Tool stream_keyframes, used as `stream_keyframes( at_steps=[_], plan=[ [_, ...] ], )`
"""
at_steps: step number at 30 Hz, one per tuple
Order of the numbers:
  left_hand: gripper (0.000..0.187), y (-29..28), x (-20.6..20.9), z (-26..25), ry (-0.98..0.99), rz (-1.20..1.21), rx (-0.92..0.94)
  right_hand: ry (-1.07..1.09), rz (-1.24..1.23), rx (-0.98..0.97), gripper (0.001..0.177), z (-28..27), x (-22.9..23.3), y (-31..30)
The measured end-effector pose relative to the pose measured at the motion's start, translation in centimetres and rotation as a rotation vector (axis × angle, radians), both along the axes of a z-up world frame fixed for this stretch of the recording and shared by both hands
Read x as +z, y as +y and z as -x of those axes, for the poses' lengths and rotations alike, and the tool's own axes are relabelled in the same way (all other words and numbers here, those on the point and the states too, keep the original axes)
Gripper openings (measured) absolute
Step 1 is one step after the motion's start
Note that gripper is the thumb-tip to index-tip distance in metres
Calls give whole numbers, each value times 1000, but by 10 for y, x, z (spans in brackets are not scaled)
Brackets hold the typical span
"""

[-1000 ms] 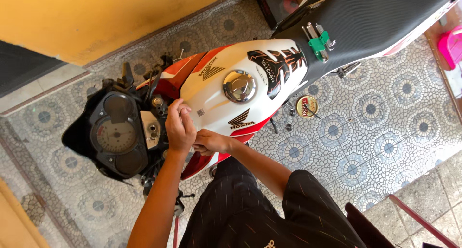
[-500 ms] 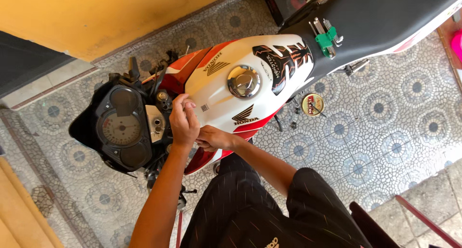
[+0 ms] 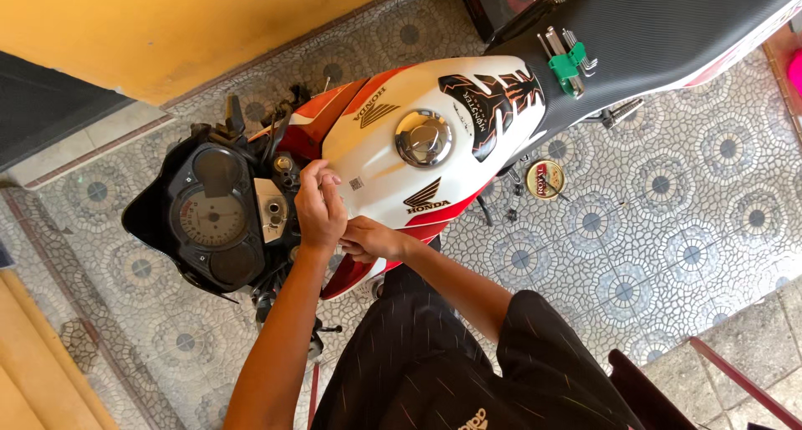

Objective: The person assembles components of a motorcycle's front end, using an Allen key to tighten bolts near the ignition and handlebar area, and then cleans their hands with a cloth.

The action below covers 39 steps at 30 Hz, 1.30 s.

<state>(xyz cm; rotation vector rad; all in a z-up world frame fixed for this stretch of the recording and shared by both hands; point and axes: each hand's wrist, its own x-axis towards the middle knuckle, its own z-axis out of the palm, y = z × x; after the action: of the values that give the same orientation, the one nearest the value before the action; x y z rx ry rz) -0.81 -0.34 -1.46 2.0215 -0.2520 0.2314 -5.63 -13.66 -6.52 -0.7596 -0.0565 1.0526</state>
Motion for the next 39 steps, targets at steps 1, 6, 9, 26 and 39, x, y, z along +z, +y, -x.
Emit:
stream_keyframes(
  at_steps=[1, 6, 9, 26, 39],
  plan=[
    [26, 1, -2, -1, 84, 31, 19, 0, 3, 7, 39, -2, 1, -1],
    [24, 4, -5, 2, -4, 1, -7, 17, 10, -13, 40, 3, 4, 2],
    [25, 3, -6, 0, 10, 14, -7, 42, 4, -27, 41, 3, -2, 4],
    [32, 2, 16, 14, -7, 109, 132, -570, 285, -26, 25, -1, -70, -19],
    [18, 27, 47, 137, -62, 278, 372, -578, 339, -109, 38, 10, 5, 5]
  ],
)
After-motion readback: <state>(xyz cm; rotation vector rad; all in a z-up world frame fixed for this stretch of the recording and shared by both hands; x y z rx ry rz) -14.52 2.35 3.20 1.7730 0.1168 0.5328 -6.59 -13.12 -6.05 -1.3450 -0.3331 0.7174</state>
